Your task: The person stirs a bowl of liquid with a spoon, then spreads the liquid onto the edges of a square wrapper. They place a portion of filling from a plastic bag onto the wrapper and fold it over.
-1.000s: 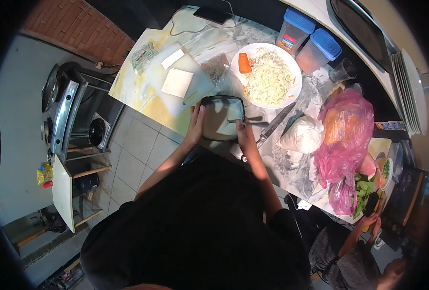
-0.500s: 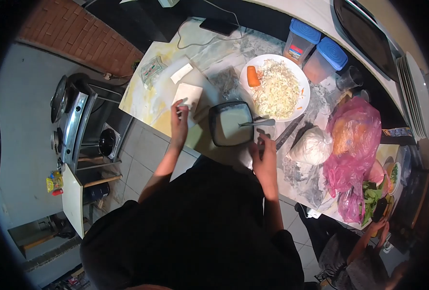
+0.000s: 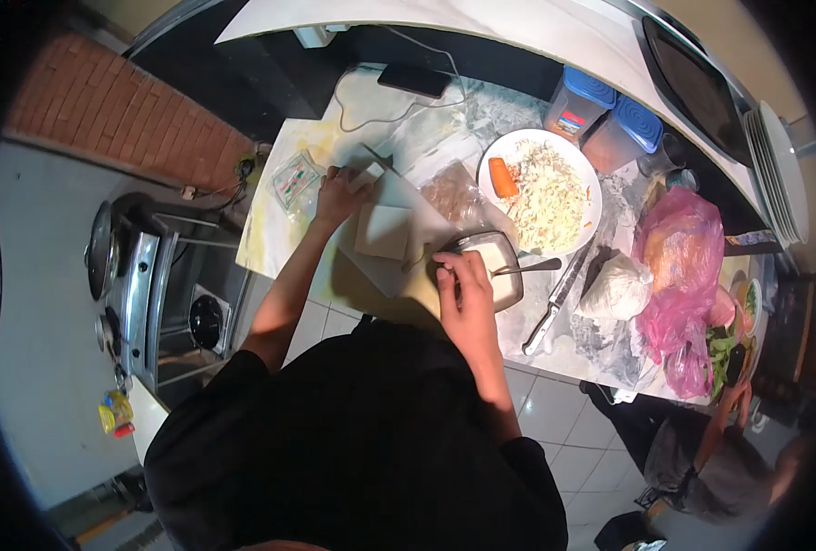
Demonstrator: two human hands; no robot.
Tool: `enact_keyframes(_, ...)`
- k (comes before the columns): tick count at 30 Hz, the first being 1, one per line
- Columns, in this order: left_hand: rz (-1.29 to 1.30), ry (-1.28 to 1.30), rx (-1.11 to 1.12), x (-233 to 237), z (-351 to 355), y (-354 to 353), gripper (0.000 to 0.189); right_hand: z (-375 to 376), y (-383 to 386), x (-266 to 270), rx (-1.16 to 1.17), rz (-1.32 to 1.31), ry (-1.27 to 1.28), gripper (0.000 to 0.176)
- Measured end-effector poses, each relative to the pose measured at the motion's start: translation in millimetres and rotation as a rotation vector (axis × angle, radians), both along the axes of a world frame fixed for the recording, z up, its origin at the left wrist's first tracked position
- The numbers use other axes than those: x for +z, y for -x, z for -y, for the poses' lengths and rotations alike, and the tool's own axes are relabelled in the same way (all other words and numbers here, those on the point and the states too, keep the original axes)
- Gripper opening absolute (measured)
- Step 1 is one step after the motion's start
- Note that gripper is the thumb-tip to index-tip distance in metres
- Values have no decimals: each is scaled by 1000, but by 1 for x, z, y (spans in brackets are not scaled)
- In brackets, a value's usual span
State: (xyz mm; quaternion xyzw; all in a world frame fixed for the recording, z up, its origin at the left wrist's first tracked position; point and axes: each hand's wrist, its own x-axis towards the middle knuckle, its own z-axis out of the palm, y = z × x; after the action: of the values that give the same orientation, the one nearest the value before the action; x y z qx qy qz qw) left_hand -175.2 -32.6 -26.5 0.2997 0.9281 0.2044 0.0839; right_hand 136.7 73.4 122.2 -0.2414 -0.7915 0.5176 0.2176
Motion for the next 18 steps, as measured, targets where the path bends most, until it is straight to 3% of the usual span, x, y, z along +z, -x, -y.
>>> enact_keyframes(7, -27, 46, -47, -9, -12, 10, 46, 34, 33, -19, -93, 9, -4, 18)
enact_keyframes(15, 73, -345, -277, -18, -6, 31, 33, 43, 74, -24, -130, 19, -11, 17)
enact_keyframes(18, 352, -370, -356, 7, -3, 32, 37, 38, 88, -24, -115, 64, -3, 17)
